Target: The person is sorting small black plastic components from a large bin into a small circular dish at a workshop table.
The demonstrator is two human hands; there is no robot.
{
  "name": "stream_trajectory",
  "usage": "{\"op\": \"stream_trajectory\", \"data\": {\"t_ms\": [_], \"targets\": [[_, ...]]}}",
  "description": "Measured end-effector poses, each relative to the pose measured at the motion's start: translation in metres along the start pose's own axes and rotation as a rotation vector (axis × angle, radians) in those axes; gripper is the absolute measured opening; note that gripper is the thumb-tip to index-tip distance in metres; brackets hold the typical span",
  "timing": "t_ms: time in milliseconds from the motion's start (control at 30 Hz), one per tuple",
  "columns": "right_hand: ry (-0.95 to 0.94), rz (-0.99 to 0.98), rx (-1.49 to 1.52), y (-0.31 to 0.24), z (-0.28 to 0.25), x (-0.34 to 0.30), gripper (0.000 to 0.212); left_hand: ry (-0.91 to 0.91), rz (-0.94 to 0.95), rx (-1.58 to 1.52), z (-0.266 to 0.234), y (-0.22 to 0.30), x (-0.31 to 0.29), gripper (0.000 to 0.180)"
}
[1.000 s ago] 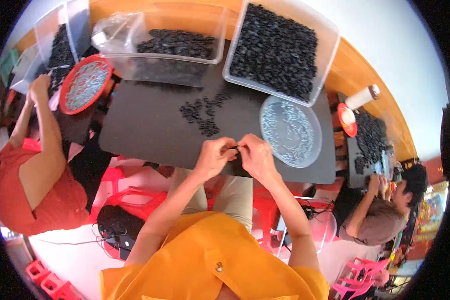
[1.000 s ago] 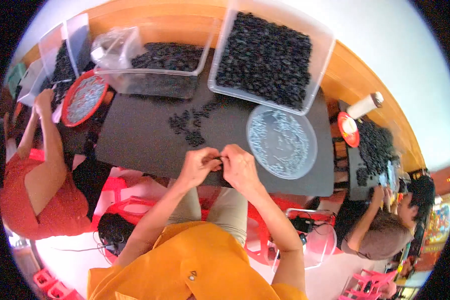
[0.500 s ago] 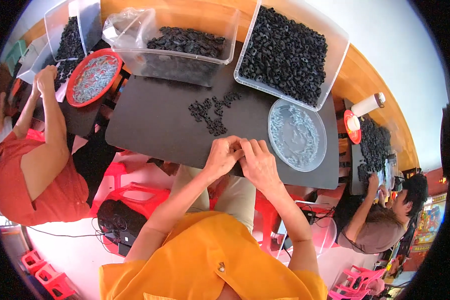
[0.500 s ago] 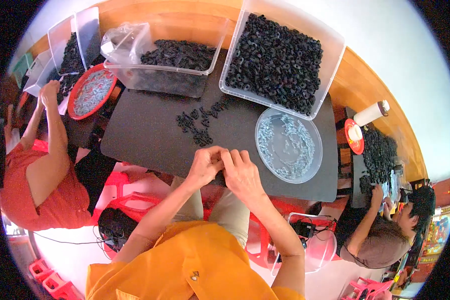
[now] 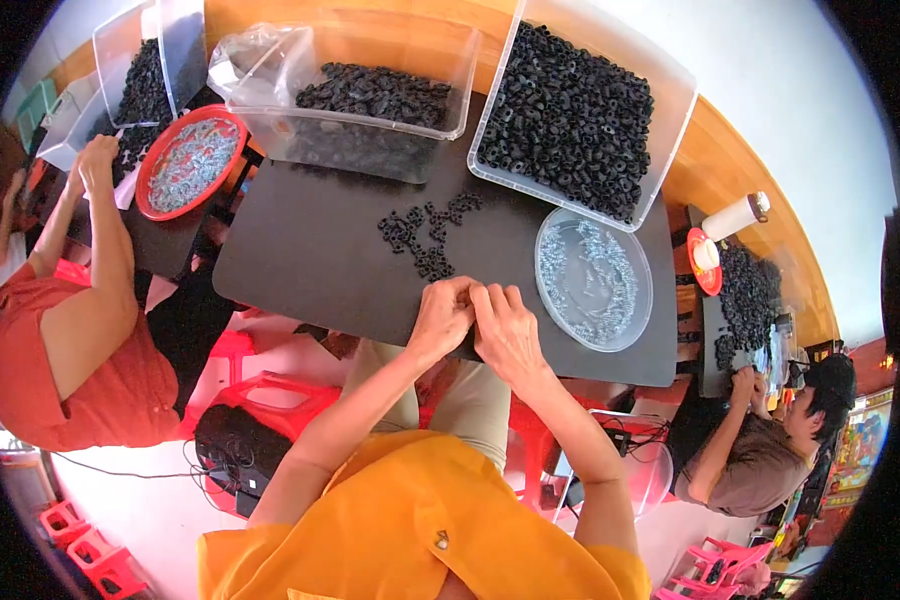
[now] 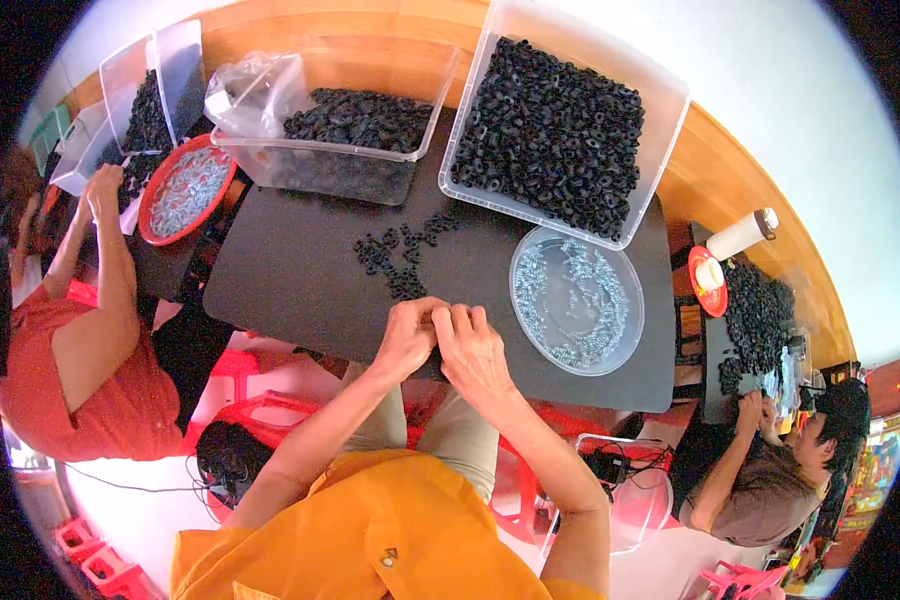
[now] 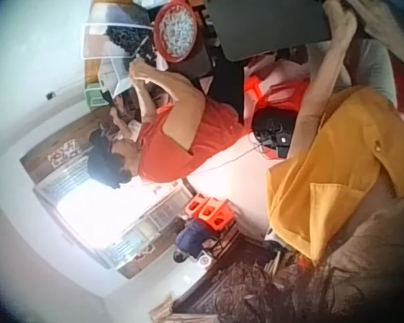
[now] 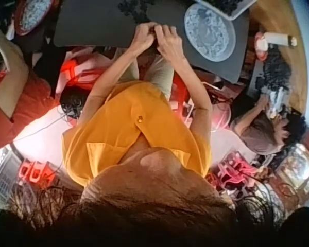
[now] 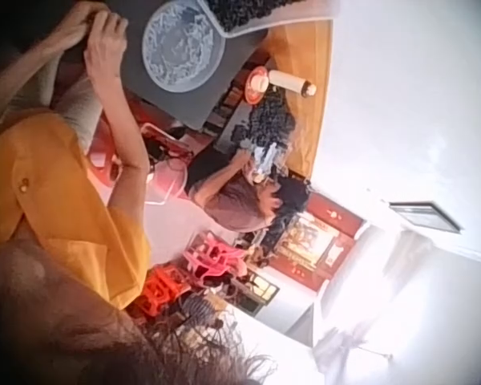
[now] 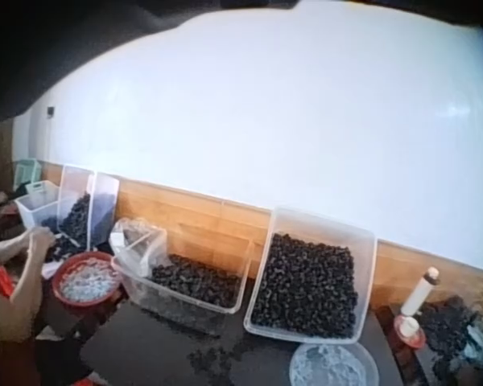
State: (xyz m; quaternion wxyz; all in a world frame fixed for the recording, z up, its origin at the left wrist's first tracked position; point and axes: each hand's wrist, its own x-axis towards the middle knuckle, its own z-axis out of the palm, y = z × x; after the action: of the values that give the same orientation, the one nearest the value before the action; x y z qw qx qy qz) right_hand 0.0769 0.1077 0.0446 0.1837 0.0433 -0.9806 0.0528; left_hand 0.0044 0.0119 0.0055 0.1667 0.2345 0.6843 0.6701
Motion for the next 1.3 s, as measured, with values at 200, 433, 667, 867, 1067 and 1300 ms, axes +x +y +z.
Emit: {"op": "stream_trajectory", "data": {"t_ms": [200,433,667,867,1067,1300], "targets": [[0.061,0.013,-0.001,-0.005,0.005,-0.002,0.038,0.003,-0.019,-0.040,0.001,-0.005,-0.001,0.010],[0.226,0.110,0.202,0.002,0.003,0.001,0.038,-0.041,-0.097,-0.291,-0.002,0.001,-0.002,0.008],[0.252,0.199,0.478,0.011,0.005,0.005,0.040,-0.108,-0.099,-0.556,-0.007,-0.007,0.003,0.010],[0.121,0.030,0.076,0.019,-0.010,0.003,0.028,-0.100,-0.200,-0.438,-0.009,0.008,0.000,0.008],[-0.012,0.042,-0.100,0.018,-0.022,0.007,0.028,-0.073,-0.129,-0.374,-0.004,-0.002,0.001,0.009],[-0.026,0.038,-0.187,0.021,-0.016,0.003,0.027,-0.199,-0.215,-0.256,-0.012,0.017,0.001,0.019]]}}
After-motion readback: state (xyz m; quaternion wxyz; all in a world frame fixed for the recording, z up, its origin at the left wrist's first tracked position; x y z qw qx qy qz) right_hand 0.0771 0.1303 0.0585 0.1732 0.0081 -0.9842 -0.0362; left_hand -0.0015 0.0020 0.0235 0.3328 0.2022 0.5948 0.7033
